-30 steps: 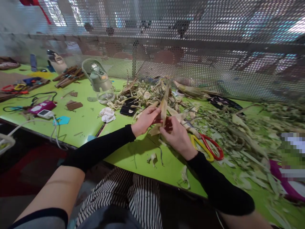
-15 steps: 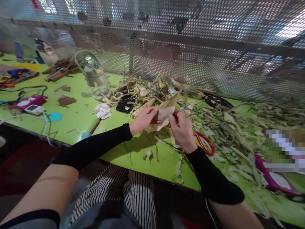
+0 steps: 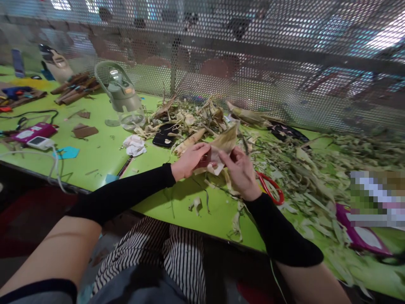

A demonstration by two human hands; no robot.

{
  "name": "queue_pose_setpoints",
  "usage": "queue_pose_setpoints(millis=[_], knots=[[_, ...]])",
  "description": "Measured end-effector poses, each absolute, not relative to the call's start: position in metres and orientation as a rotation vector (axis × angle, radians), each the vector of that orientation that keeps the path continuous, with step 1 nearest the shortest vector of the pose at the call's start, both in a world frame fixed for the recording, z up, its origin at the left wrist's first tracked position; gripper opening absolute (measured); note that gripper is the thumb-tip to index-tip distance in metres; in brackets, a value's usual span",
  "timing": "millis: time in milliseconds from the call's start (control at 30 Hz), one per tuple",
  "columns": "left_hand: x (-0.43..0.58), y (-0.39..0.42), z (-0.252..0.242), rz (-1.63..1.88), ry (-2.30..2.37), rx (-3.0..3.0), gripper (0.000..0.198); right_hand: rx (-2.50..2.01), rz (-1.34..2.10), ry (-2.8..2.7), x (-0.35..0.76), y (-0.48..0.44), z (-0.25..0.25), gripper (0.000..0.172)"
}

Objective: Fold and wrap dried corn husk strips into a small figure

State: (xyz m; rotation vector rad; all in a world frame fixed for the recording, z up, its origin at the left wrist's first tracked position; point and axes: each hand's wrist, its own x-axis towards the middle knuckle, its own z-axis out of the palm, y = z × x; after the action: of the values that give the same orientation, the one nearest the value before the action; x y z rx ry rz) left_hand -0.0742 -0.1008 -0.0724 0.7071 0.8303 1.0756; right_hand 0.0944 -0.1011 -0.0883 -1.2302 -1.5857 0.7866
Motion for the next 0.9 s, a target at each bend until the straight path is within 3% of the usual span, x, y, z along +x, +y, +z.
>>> queue_pose_setpoints(millis=[100, 300, 500, 667, 900], knots=[[-0.076, -0.100, -0.066, 1.093, 0.846, 0.706, 0.022, -1.178, 0.823, -1.519, 0.097, -0.099, -0.086, 0.043], [-0.080, -0.099, -0.053, 1.054, 0.847, 0.698, 0.025, -1.232, 0.543, -1.548, 0.097, -0.098, -0.083, 0.042], [-0.084, -0.099, -0.063, 1.039, 0.792, 1.012, 0.016, -1.284, 0.685, -1.473, 0.091, -0.100, -0.089, 0.056], [-0.083, -0.096, -0.084, 1.037, 0.871, 1.449, 0.038, -1.228, 0.717, -1.564, 0.088, -0.106, -0.083, 0.056], [-0.079, -0.110, -0.084, 0.831, 0.693, 1.643, 0.042, -1.078, 1.009, -1.062, 0.099, -0.093, -0.079, 0.056]])
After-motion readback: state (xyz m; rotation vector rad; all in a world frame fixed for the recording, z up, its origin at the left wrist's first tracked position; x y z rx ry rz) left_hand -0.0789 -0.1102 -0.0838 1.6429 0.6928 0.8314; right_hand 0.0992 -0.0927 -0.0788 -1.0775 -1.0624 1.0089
